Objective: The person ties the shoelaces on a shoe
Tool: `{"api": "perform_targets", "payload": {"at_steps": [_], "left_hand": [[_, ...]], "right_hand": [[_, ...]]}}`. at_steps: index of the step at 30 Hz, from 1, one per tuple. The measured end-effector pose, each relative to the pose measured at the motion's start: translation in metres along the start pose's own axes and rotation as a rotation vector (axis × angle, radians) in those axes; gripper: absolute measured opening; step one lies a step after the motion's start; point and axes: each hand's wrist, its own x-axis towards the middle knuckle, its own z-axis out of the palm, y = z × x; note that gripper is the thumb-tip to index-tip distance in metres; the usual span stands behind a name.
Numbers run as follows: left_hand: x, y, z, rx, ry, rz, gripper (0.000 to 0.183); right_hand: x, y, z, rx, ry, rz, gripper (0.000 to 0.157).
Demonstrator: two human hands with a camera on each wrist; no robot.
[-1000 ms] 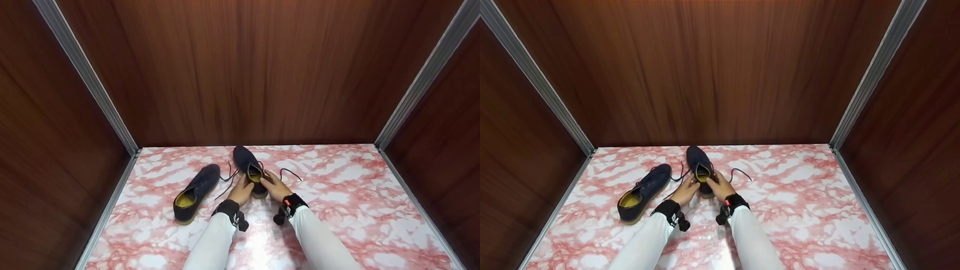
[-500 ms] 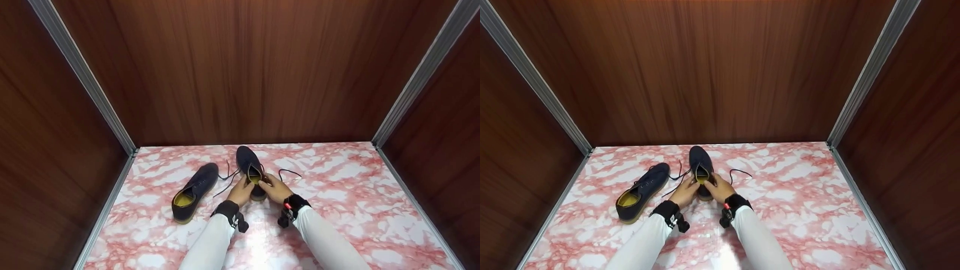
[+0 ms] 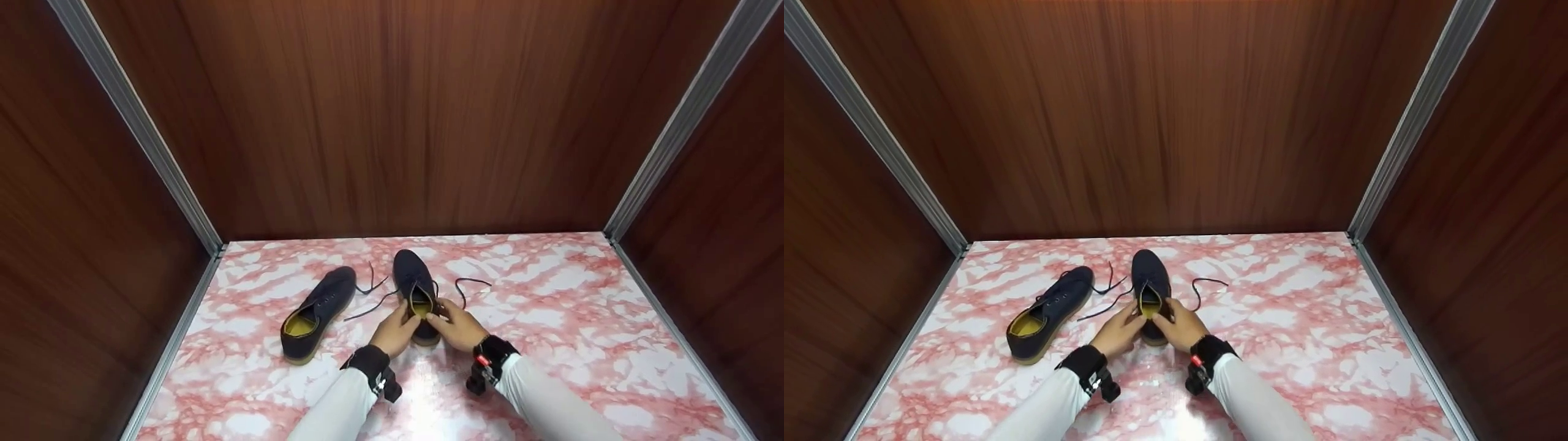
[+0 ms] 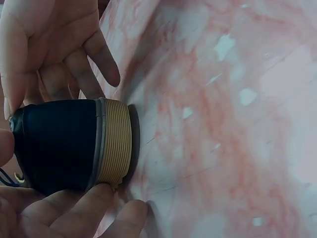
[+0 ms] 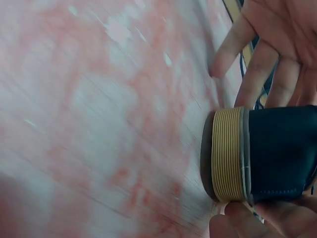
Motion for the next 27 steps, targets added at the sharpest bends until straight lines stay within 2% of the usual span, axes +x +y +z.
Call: {"api": "perform_targets", "payload": {"at_steps": [5, 14, 22, 27], "left_hand": [[-0.018, 0.0, 0.005, -0.004, -0.007, 0.019, 0.065], [-0.048, -0.003, 0.01, -0.001, -0.014, 0.068, 0.065], [-0.068, -0.009, 0.011, -0.018, -0.037, 0.12, 0.065], [-0.079, -0.013, 0.01, 0.009, -0.038, 0.133, 0.065]], "right_hand": [[-0.022, 0.0, 0.002, -0.015, 0.006, 0.008, 0.058], [-0.056, 0.002, 0.008, -0.032, 0.024, -0.049, 0.061], [-0.079, 0.001, 0.011, -0.03, -0.002, -0.081, 0.059], [-0.089, 0.0, 0.014, -0.007, -0.019, -0.085, 0.059]]}}
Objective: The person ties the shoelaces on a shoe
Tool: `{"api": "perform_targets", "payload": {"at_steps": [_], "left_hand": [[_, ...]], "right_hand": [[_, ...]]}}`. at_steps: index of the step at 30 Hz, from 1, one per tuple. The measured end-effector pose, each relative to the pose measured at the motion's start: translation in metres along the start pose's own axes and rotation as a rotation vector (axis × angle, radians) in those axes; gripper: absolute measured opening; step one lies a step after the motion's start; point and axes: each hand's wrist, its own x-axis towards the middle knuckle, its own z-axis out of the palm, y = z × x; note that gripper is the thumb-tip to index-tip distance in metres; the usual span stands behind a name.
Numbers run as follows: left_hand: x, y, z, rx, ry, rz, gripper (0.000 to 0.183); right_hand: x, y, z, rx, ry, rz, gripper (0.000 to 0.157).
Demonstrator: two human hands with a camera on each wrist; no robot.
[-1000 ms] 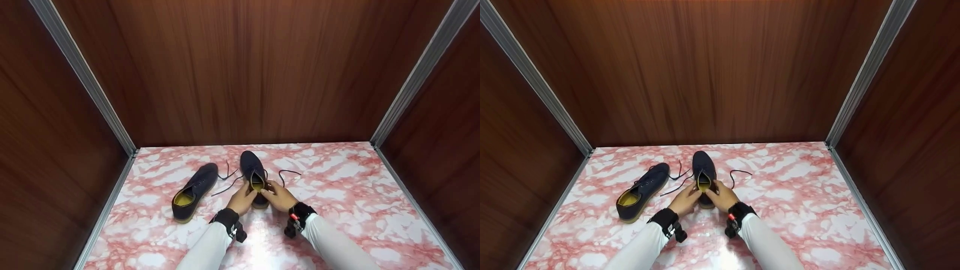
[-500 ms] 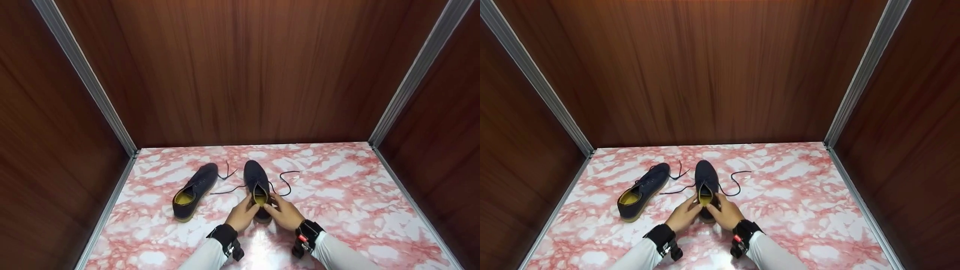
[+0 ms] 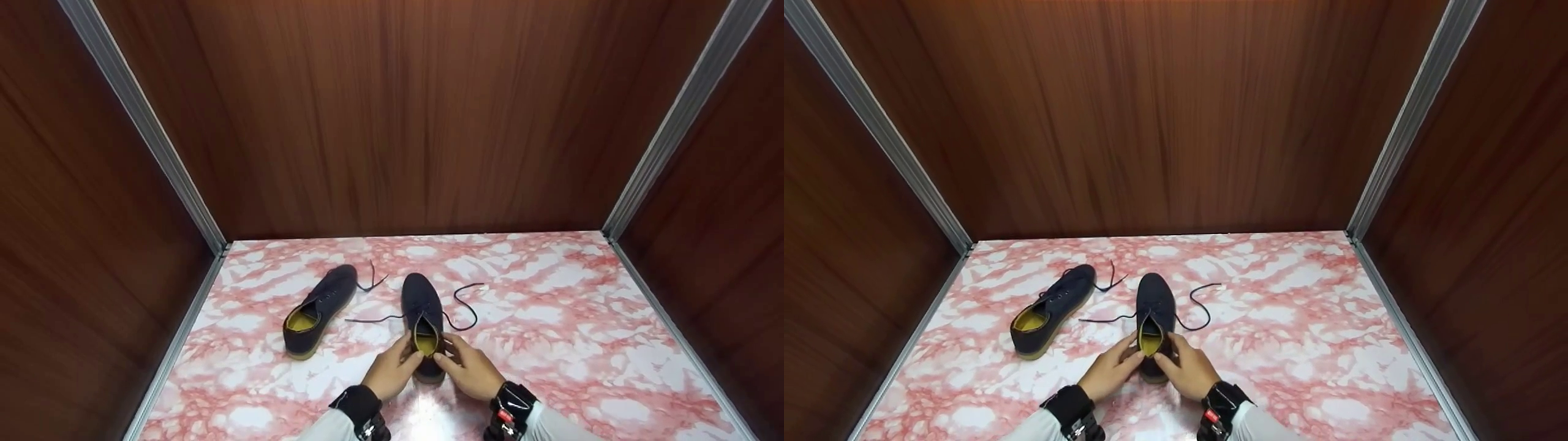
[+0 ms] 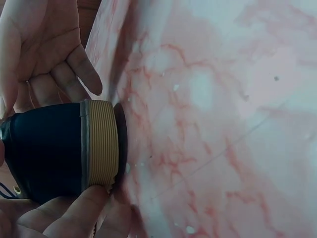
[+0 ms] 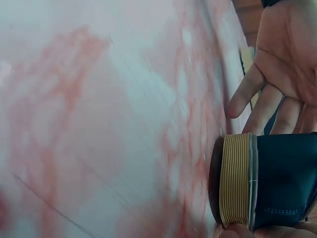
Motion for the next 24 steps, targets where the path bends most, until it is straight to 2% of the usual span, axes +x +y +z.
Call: {"api": "perform_targets", "payload": {"at_steps": [8, 15, 19, 24], "left_hand": [[-0.014, -0.004, 0.001, -0.027, 0.001, 0.003, 0.064], [-0.015, -0.008, 0.002, -0.062, 0.005, 0.024, 0.061], [-0.011, -0.011, -0.001, -0.135, -0.024, -0.026, 0.059], [0.001, -0.016, -0.011, -0.283, -0.008, -0.156, 0.051]], "right_hand": [[-0.01, 0.0, 0.005, 0.042, -0.022, -0.012, 0.057], [-0.015, 0.004, 0.004, 0.062, -0.017, -0.018, 0.055], [-0.013, 0.006, 0.0, 0.14, -0.033, 0.019, 0.054], [-0.004, 0.01, -0.008, 0.191, -0.024, 0.053, 0.051]]}}
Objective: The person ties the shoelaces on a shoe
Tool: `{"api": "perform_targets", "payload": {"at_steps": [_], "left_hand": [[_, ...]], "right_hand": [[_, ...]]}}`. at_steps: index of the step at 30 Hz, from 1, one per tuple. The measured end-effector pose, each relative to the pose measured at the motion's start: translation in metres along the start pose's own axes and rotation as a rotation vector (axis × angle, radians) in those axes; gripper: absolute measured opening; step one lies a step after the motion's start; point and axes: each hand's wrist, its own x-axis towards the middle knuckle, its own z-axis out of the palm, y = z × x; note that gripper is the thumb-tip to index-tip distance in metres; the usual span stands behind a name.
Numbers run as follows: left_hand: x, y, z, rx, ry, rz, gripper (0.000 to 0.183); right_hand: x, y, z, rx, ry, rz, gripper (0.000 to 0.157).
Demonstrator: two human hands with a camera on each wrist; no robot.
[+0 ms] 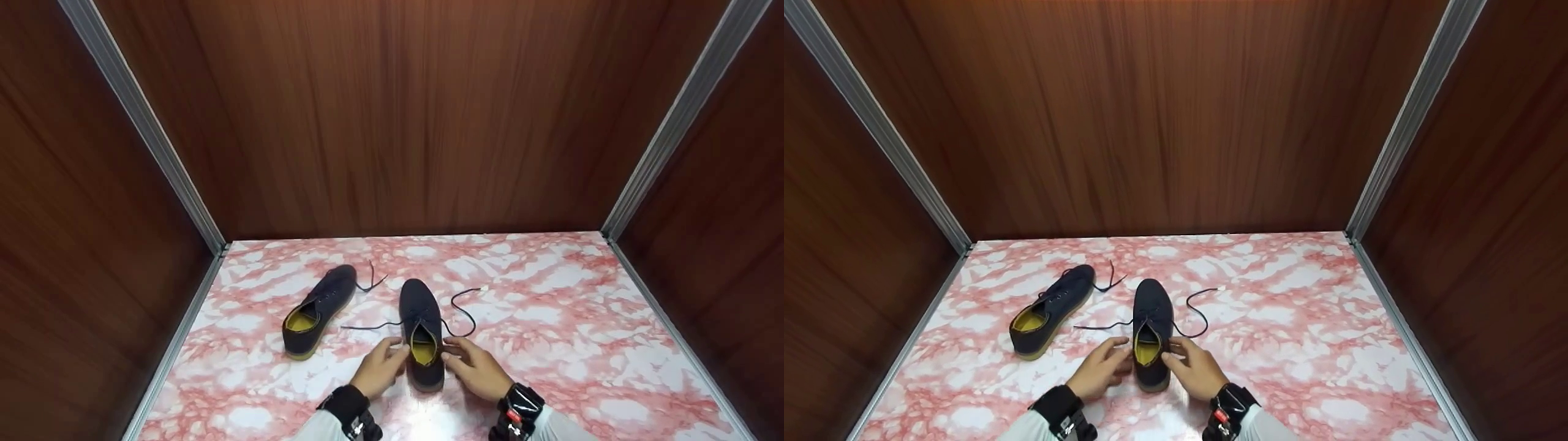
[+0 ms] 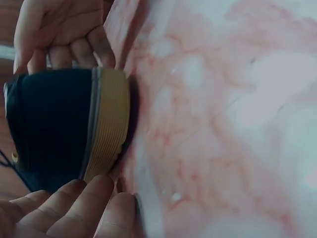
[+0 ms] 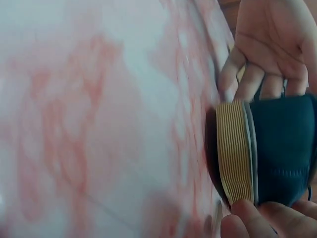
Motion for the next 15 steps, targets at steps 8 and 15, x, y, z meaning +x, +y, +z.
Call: {"api": "perform_targets", "payload": {"at_steps": [8, 15], "left_hand": [[0.022, 0.002, -0.029, -0.02, 0.004, -0.133, 0.055], [0.039, 0.009, -0.036, 0.071, -0.038, -0.203, 0.069]], "right_hand": [[0.032, 0.007, -0.022, -0.101, 0.104, 0.09, 0.031], [0.06, 0.013, -0.05, -0.345, 0.194, 0.217, 0.024]]}}
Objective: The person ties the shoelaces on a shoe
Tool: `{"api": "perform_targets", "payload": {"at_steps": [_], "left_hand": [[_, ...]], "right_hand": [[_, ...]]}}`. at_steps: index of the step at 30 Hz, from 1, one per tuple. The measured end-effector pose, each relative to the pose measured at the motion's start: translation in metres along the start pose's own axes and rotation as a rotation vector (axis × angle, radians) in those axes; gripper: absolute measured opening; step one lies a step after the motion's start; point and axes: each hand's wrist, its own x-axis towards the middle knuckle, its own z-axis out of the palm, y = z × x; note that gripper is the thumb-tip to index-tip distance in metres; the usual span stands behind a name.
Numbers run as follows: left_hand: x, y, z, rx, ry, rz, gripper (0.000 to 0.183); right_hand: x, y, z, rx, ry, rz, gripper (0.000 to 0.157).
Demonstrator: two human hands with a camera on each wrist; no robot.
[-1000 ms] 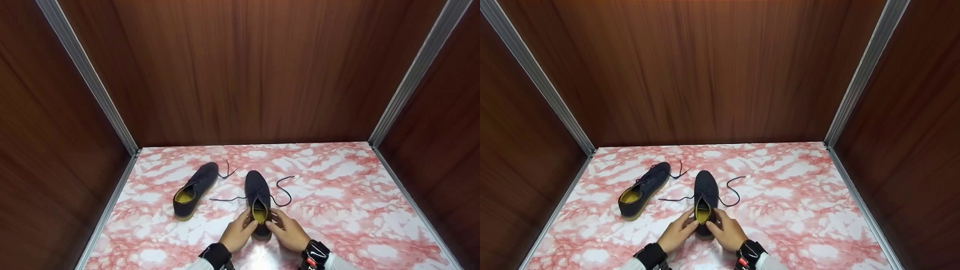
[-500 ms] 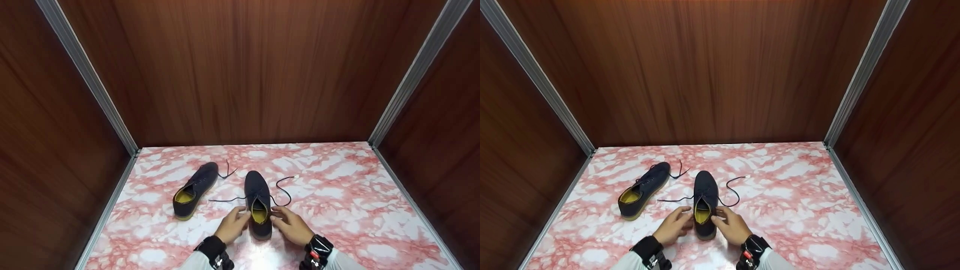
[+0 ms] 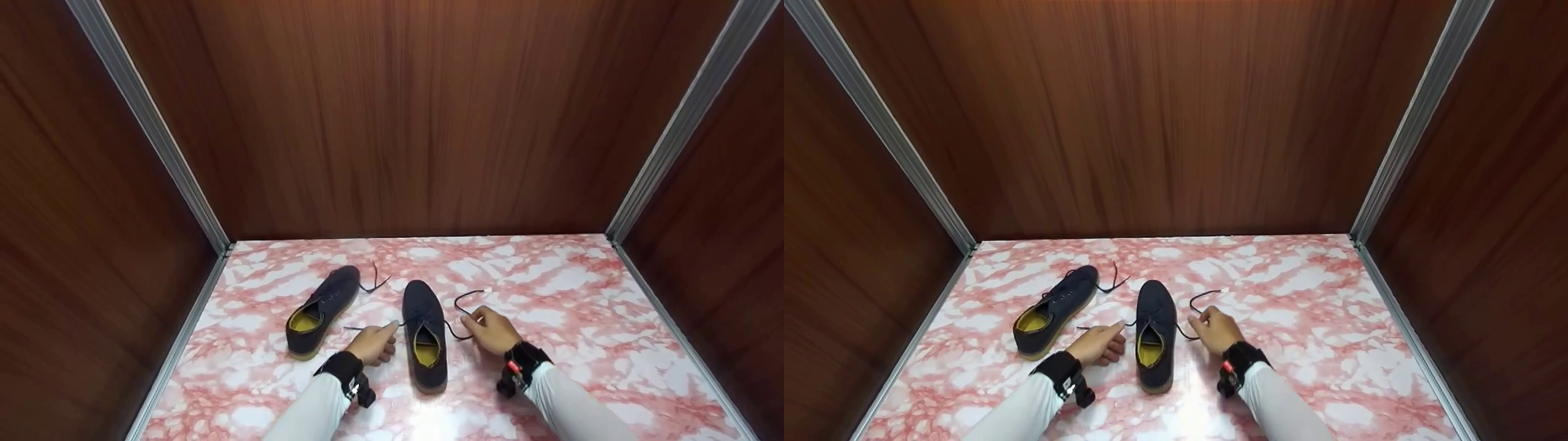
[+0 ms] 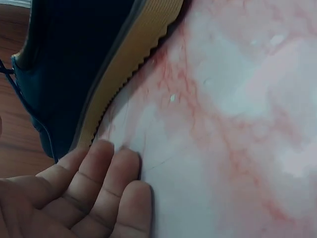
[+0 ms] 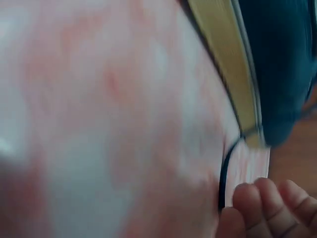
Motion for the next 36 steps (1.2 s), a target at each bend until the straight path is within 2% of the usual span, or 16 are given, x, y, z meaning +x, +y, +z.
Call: {"api": "perform_targets", "payload": {"at_steps": [4, 10, 14, 20, 25, 32, 36], "left_hand": [[0.009, 0.006, -0.001, 0.057, -0.016, -0.059, 0.08], [0.016, 0.014, -0.003, -0.013, -0.003, -0.154, 0.086], [0.02, 0.02, 0.0, -0.089, 0.028, -0.174, 0.075], [0.025, 0.027, 0.004, -0.193, 0.078, -0.197, 0.053], [0.027, 0.03, 0.003, -0.213, 0.115, -0.213, 0.037], [0.027, 0.03, 0.003, -0.252, 0.1, -0.191, 0.023], [0.026, 0.028, 0.004, -0.264, 0.118, -0.193, 0.016]], "right_hand": [[0.013, 0.004, -0.007, -0.12, -0.026, 0.042, 0.034], [0.027, 0.002, -0.009, -0.2, -0.088, 0.067, 0.04], [0.033, 0.003, -0.007, -0.243, -0.1, 0.076, 0.041], [0.042, 0.009, 0.0, -0.292, -0.062, 0.134, 0.035], [0.046, 0.013, 0.003, -0.336, -0.036, 0.101, 0.029], [0.048, 0.019, 0.006, -0.359, -0.015, 0.082, 0.03], [0.046, 0.022, 0.008, -0.364, -0.023, 0.08, 0.03]]}}
